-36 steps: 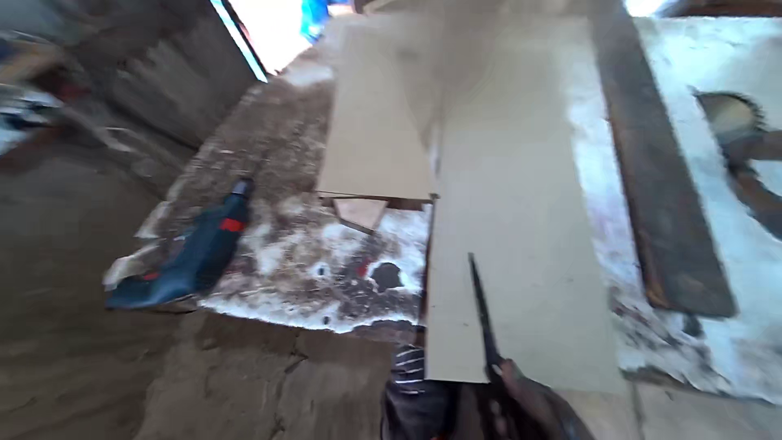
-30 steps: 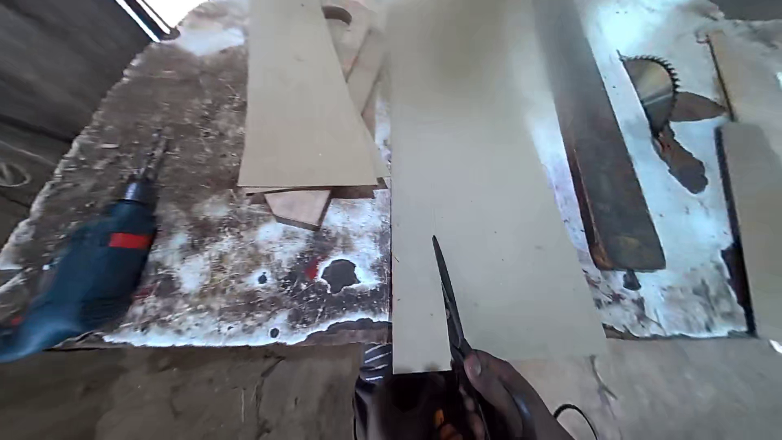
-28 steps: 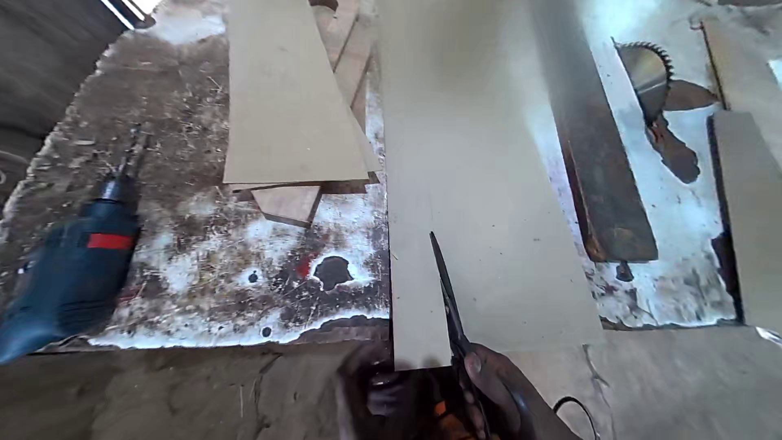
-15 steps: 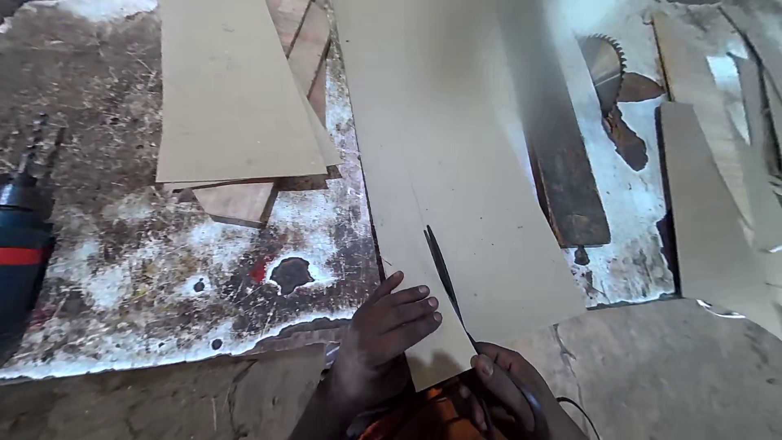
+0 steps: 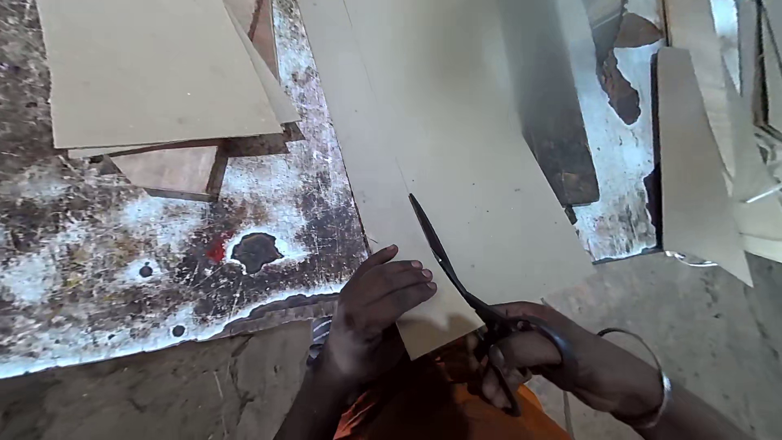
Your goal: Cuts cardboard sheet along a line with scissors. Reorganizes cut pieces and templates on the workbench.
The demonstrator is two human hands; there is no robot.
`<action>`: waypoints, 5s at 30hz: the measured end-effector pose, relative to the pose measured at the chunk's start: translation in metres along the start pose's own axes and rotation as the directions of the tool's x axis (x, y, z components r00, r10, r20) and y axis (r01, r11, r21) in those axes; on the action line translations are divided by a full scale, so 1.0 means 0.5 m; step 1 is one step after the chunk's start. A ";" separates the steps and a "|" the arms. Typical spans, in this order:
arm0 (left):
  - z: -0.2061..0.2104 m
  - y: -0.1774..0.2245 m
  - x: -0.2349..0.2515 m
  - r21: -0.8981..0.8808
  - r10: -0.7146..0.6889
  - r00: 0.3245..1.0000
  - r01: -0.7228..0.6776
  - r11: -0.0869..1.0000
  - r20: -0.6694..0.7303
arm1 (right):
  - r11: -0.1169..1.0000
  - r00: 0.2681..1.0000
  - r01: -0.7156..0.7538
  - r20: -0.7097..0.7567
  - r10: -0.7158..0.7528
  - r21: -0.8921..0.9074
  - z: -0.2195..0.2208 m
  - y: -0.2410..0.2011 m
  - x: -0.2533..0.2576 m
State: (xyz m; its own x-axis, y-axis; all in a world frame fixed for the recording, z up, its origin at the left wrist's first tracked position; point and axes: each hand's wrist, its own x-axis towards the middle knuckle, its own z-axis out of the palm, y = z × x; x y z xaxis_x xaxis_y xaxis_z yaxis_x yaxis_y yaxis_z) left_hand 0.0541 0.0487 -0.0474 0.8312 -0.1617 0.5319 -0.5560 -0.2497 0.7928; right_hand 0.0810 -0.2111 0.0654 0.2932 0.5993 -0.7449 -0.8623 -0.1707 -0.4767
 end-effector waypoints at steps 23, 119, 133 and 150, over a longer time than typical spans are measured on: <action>0.023 0.013 -0.026 -0.059 0.020 0.995 -0.026 0.998 -0.100 | 0.849 0.837 0.478 -0.177 -0.518 -0.225 0.020 0.169 0.116; 0.081 0.078 -0.025 -0.132 -0.070 0.959 0.034 0.991 -0.274 | 0.870 0.813 0.447 -0.311 -0.493 -0.210 0.012 0.077 0.168; 0.090 0.068 -0.023 -0.136 -0.023 0.947 -0.022 0.990 -0.322 | 0.853 0.820 0.461 -0.248 -0.515 -0.245 -0.005 0.079 0.170; 0.085 0.083 -0.015 -0.166 -0.051 0.948 -0.002 0.986 -0.314 | 0.795 0.792 0.511 -0.179 -0.583 -0.327 -0.018 0.042 0.185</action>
State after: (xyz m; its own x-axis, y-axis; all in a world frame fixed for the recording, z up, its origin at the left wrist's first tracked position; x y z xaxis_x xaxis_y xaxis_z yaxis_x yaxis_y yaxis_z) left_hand 0.0250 -0.0010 -0.0310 0.8148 0.1592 0.5574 -0.5507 -0.0876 0.8301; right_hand 0.0936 -0.1662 -0.0177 0.8091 0.4347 -0.3955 -0.4003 -0.0851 -0.9124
